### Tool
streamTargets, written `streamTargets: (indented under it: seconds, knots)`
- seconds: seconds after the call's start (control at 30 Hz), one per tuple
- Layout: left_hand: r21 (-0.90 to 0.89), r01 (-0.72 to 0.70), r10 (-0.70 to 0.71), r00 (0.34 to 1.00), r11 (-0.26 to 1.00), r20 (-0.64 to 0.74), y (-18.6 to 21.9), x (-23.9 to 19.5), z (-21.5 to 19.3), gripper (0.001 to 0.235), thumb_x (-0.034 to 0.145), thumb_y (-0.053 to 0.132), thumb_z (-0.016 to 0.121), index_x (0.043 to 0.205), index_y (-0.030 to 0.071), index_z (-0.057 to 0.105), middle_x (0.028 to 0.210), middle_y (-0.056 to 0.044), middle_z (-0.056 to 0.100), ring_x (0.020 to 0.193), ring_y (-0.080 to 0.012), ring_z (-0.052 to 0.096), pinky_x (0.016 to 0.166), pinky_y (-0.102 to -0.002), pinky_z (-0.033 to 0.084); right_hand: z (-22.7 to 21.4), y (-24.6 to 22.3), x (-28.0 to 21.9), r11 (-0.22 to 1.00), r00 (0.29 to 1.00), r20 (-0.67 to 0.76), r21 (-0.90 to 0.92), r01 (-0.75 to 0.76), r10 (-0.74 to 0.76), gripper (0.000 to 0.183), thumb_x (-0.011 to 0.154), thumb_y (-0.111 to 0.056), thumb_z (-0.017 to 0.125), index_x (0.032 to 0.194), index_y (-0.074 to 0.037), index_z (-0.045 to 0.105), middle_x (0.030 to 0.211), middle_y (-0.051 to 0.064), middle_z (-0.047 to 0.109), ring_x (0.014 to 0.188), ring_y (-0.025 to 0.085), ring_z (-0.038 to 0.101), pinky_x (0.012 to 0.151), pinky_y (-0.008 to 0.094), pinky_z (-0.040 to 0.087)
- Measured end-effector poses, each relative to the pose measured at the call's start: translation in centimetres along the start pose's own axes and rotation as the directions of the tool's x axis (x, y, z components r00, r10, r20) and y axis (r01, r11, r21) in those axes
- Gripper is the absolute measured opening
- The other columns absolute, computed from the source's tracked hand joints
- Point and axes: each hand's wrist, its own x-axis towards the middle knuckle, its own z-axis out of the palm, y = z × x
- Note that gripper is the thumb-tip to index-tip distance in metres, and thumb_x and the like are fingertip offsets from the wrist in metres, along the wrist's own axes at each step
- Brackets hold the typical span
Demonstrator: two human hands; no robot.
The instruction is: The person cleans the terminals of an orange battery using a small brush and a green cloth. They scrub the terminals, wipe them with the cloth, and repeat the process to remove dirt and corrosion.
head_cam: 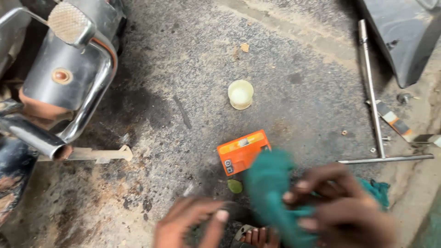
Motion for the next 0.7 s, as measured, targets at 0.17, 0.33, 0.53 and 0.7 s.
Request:
streamTargets:
  seconds: [0.17, 0.33, 0.53, 0.7]
  knots:
    - [-0.081, -0.438, 0.445, 0.886, 0.895, 0.127, 3.7, 0.8, 1.6, 0.022, 0.076, 0.01, 0.073, 0.097, 0.009, 0.074, 0.092, -0.005, 0.076, 0.092, -0.0151, 0.075, 0.081, -0.03, 0.058, 3.6, 1.8, -0.6, 0.808, 0.991, -0.087, -0.574, -0.132, 0.1, 0.042, 0.065, -0.022, 0.095, 0.101, -0.014, 0.073, 0.093, 0.007, 0.063, 0.088, 0.019, 0.067, 0.077, 0.031, 0.057]
    - [-0.182, -0.144, 0.156, 0.986, 0.973, 0.051, 3.5, 0.1, 2.5, 0.018, 0.077, 0.004, 0.079, 0.094, 0.01, 0.078, 0.089, -0.001, 0.08, 0.086, -0.0169, 0.076, 0.07, -0.027, 0.061, 3.6, 1.8, 0.3, 0.932, 0.966, 0.139, -0.323, -0.165, 0.22, 0.039, 0.071, -0.007, 0.078, 0.108, -0.002, 0.072, 0.097, 0.012, 0.076, 0.091, 0.022, 0.078, 0.076, 0.031, 0.062]
    - [-0.095, -0.386, 0.385, 0.923, 0.918, -0.031, 3.8, 0.5, 2.9, 0.024, 0.071, -0.001, 0.079, 0.094, 0.008, 0.077, 0.09, -0.006, 0.077, 0.087, -0.0189, 0.079, 0.077, -0.031, 0.062, 3.5, 1.6, -0.7, 0.924, 0.983, 0.112, -0.37, -0.096, 0.147, 0.032, 0.073, -0.005, 0.074, 0.106, -0.004, 0.076, 0.093, 0.011, 0.076, 0.081, 0.021, 0.078, 0.067, 0.029, 0.062]
    - [-0.104, -0.296, 0.293, 0.955, 0.95, -0.035, 3.4, -0.1, 4.4, 0.022, 0.071, -0.001, 0.08, 0.091, 0.008, 0.077, 0.088, -0.005, 0.079, 0.085, -0.0176, 0.08, 0.072, -0.029, 0.064, 4.8, 2.0, -1.7, 0.837, 0.999, -0.009, -0.545, -0.05, 0.054, 0.019, 0.077, -0.008, 0.075, 0.096, -0.006, 0.073, 0.086, 0.009, 0.072, 0.076, 0.022, 0.075, 0.066, 0.029, 0.059]
